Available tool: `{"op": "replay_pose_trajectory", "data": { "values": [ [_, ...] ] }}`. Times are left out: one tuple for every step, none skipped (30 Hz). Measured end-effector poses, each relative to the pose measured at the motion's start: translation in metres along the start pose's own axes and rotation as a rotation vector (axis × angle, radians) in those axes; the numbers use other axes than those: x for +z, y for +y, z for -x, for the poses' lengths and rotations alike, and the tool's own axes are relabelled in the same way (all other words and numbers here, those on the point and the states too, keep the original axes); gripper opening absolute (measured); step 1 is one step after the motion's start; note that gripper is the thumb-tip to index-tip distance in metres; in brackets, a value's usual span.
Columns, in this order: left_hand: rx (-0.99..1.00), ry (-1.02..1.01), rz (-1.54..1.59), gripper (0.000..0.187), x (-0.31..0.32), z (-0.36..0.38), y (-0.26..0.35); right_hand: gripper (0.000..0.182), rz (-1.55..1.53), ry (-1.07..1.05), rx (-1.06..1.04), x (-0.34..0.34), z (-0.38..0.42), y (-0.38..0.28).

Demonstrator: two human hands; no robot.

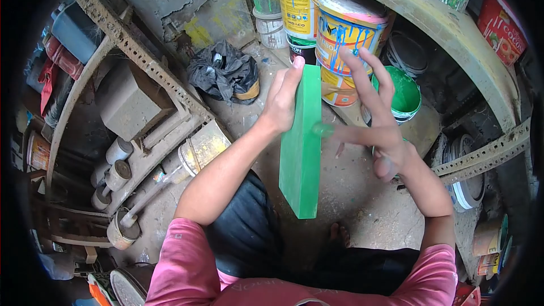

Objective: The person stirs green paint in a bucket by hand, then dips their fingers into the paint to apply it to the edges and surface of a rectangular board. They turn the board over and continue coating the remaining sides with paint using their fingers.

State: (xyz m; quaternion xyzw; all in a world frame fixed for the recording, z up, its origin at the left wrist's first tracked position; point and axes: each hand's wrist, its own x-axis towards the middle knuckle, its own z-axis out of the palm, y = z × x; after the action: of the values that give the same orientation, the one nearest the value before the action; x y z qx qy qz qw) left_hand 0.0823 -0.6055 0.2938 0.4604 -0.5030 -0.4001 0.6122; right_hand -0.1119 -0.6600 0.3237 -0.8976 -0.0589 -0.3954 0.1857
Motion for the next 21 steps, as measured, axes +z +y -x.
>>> {"op": "replay_pose_trajectory", "data": {
  "values": [
    [0.000,-0.001,-0.002,0.059,-0.001,0.000,-0.001,0.074,-0.006,0.010,0.032,-0.001,-0.001,0.001],
    [0.003,0.002,-0.018,0.059,-0.002,-0.001,-0.002,0.074,-0.007,0.012,0.032,0.000,-0.001,0.000],
    [0.007,0.004,-0.032,0.059,-0.002,-0.001,-0.003,0.075,-0.001,-0.004,0.031,0.001,-0.001,-0.001],
    [0.007,0.003,-0.032,0.059,-0.001,-0.001,-0.002,0.077,0.006,-0.020,0.029,0.002,0.001,-0.001],
    [0.025,0.014,-0.038,0.059,0.000,-0.001,-0.001,0.077,0.006,-0.020,0.029,0.003,0.003,-0.001],
    [0.042,0.024,-0.044,0.059,0.001,-0.001,0.000,0.078,-0.007,-0.032,0.002,0.006,0.006,-0.002],
    [0.041,0.026,-0.045,0.059,0.001,0.000,0.000,0.079,-0.021,-0.044,-0.026,0.007,0.008,-0.003],
    [0.049,0.049,-0.074,0.059,0.002,0.000,0.000,0.079,-0.023,-0.045,-0.027,0.008,0.010,-0.005],
    [0.058,0.073,-0.102,0.060,0.002,-0.001,0.000,0.079,-0.097,-0.055,-0.067,0.008,0.013,-0.007],
    [0.058,0.073,-0.102,0.060,0.001,-0.002,0.000,0.079,-0.170,-0.065,-0.106,0.007,0.014,-0.008],
    [0.055,0.052,-0.106,0.060,-0.001,-0.003,-0.001,0.079,-0.170,-0.066,-0.104,0.006,0.012,-0.008],
    [0.051,0.030,-0.109,0.060,-0.001,-0.003,-0.002,0.078,-0.146,-0.041,-0.057,0.004,0.010,-0.008],
    [0.048,0.027,-0.106,0.060,-0.001,-0.003,-0.003,0.076,-0.121,-0.015,-0.009,0.003,0.009,-0.007],
    [0.035,0.011,-0.092,0.061,-0.001,-0.003,-0.003,0.076,-0.120,-0.014,-0.005,0.002,0.009,-0.006],
    [0.023,-0.004,-0.080,0.061,-0.001,-0.003,-0.003,0.076,-0.071,-0.020,0.028,0.003,0.007,-0.005],
    [0.023,-0.006,-0.082,0.061,0.000,-0.003,-0.003,0.076,-0.024,-0.024,0.059,0.003,0.006,-0.004],
    [0.023,0.011,-0.074,0.061,0.000,-0.003,-0.004,0.076,-0.024,-0.022,0.057,0.006,0.008,-0.004],
    [0.025,0.031,-0.066,0.061,0.000,-0.004,-0.005,0.077,-0.064,-0.027,0.019,0.010,0.012,-0.004],
    [0.028,0.035,-0.068,0.061,-0.001,-0.005,-0.006,0.077,-0.105,-0.035,-0.019,0.012,0.015,-0.005],
    [0.063,0.027,-0.053,0.061,-0.002,-0.005,-0.008,0.077,-0.108,-0.037,-0.023,0.012,0.017,-0.010],
    [0.098,0.018,-0.037,0.060,-0.003,-0.006,-0.009,0.077,-0.172,-0.071,-0.054,0.009,0.019,-0.015]
  ]
}}
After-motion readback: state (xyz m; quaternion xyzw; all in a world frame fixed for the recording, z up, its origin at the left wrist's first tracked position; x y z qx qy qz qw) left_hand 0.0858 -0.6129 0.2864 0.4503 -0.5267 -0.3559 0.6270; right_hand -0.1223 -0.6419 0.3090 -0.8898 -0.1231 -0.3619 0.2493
